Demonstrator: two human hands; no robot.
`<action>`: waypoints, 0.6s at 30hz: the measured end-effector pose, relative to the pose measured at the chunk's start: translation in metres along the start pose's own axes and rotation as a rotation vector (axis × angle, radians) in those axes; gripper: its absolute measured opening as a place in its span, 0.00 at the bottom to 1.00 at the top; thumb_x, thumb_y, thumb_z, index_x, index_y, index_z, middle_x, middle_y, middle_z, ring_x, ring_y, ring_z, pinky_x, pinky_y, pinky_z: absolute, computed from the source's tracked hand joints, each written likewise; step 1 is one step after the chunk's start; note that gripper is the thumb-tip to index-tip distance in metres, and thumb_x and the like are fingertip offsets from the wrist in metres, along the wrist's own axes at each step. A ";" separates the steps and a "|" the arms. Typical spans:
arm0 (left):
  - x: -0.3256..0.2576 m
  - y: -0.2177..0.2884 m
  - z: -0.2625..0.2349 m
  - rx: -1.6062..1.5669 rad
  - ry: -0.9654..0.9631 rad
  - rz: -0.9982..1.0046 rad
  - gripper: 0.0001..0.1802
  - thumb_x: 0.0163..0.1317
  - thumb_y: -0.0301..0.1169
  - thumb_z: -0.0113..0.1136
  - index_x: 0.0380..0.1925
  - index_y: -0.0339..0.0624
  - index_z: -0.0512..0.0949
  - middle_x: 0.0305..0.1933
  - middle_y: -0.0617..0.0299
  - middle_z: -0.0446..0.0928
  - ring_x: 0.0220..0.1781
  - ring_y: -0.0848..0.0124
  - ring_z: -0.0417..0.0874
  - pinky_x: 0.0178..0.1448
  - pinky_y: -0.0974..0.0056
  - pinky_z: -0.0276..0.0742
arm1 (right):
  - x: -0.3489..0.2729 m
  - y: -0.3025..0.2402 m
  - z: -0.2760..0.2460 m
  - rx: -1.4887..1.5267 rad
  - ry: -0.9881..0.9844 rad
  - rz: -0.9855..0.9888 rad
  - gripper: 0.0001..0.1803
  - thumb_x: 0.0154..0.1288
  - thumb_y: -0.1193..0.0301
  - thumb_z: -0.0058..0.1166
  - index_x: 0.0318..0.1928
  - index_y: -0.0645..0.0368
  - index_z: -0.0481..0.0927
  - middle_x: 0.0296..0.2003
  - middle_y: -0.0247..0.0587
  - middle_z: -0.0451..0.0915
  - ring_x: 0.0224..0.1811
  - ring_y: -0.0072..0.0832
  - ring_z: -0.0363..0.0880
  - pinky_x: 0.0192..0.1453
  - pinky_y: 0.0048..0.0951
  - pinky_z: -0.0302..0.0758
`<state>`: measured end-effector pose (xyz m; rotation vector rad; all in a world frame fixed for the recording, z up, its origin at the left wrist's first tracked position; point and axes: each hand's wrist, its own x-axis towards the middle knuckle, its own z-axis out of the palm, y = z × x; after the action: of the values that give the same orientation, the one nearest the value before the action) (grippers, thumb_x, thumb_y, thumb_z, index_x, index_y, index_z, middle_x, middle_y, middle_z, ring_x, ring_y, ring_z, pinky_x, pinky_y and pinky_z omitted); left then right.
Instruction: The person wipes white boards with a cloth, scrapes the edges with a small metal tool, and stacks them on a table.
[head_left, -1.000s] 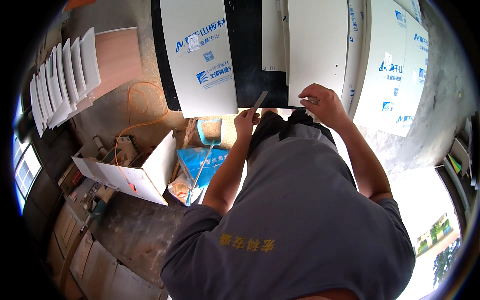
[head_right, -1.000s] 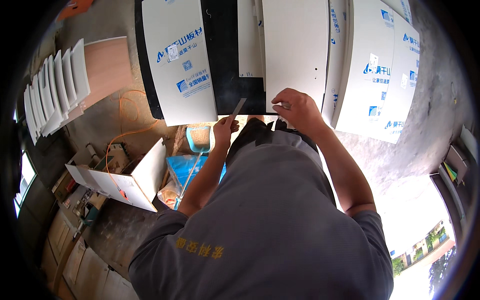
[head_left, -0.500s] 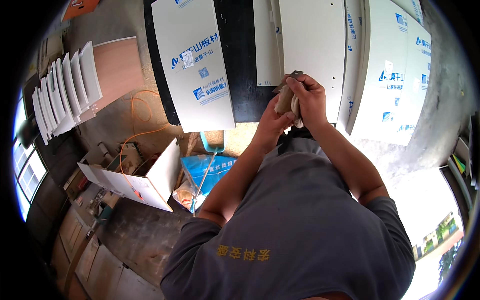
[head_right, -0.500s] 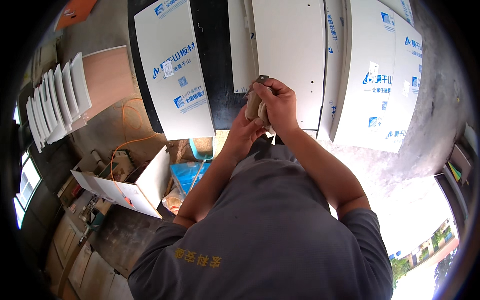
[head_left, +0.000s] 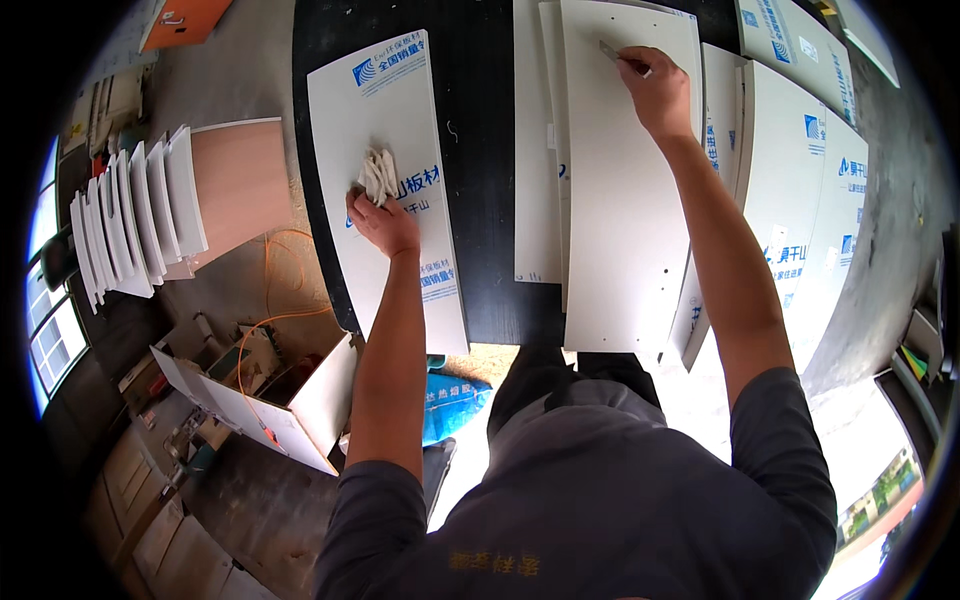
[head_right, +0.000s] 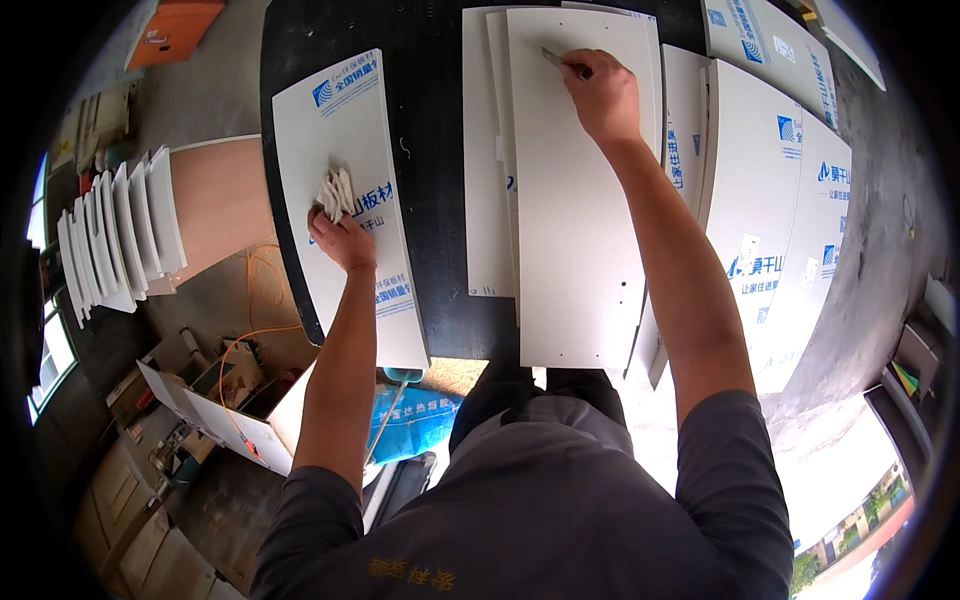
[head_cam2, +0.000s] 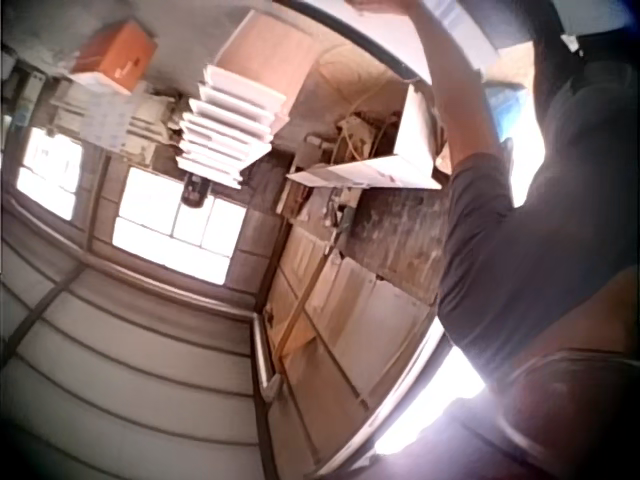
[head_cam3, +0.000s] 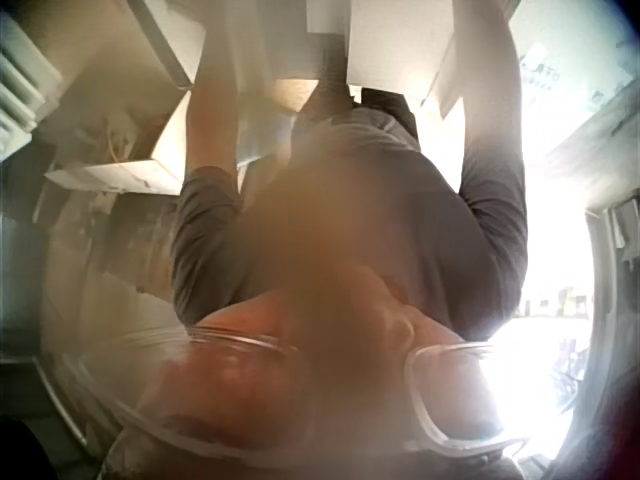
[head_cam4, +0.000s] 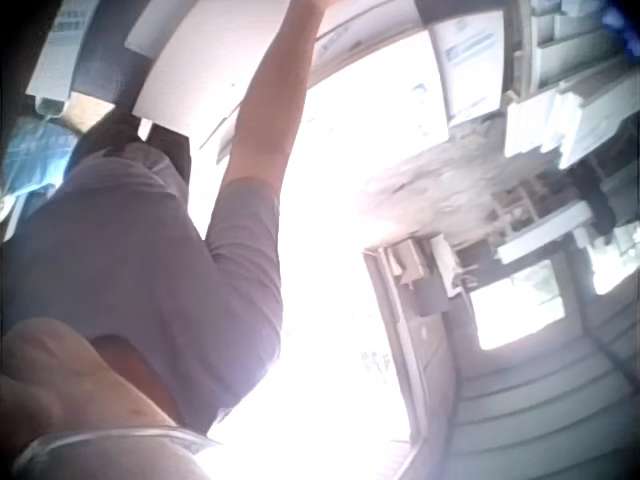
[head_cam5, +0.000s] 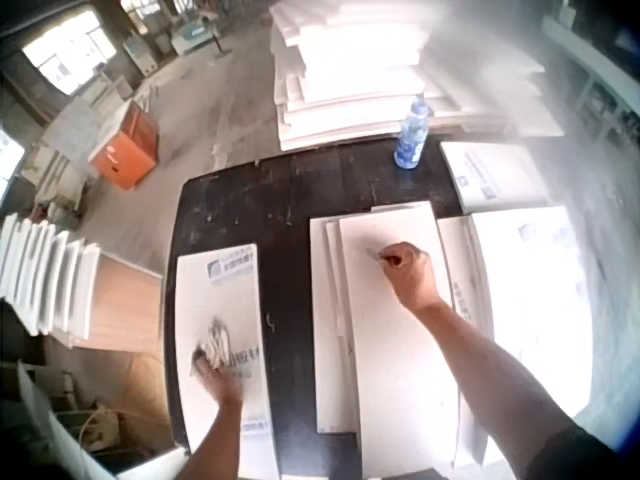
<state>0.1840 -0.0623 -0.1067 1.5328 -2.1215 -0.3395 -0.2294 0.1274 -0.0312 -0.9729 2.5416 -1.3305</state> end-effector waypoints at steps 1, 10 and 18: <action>-0.003 0.004 0.008 0.094 0.029 0.031 0.16 0.67 0.32 0.54 0.52 0.39 0.67 0.72 0.46 0.66 0.72 0.45 0.68 0.74 0.45 0.66 | 0.020 0.007 0.013 -0.011 0.019 -0.055 0.08 0.69 0.71 0.62 0.45 0.57 0.89 0.39 0.39 0.86 0.40 0.32 0.87 0.49 0.30 0.83; -0.006 0.014 0.011 0.263 0.031 0.038 0.16 0.69 0.35 0.53 0.52 0.39 0.67 0.72 0.50 0.67 0.71 0.47 0.69 0.73 0.43 0.65 | 0.094 0.001 0.072 -0.089 0.175 -0.240 0.02 0.59 0.76 0.63 0.32 0.60 0.87 0.32 0.48 0.85 0.36 0.47 0.86 0.42 0.42 0.83; -0.003 0.015 0.011 0.291 -0.005 0.041 0.19 0.70 0.36 0.51 0.56 0.40 0.66 0.74 0.50 0.66 0.72 0.47 0.67 0.73 0.42 0.62 | 0.096 -0.002 0.071 -0.122 0.130 -0.250 0.03 0.59 0.76 0.64 0.33 0.61 0.87 0.34 0.47 0.86 0.38 0.47 0.86 0.43 0.41 0.83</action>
<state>0.1666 -0.0555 -0.1098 1.6424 -2.2800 -0.0186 -0.2777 0.0213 -0.0550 -1.3065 2.6965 -1.3524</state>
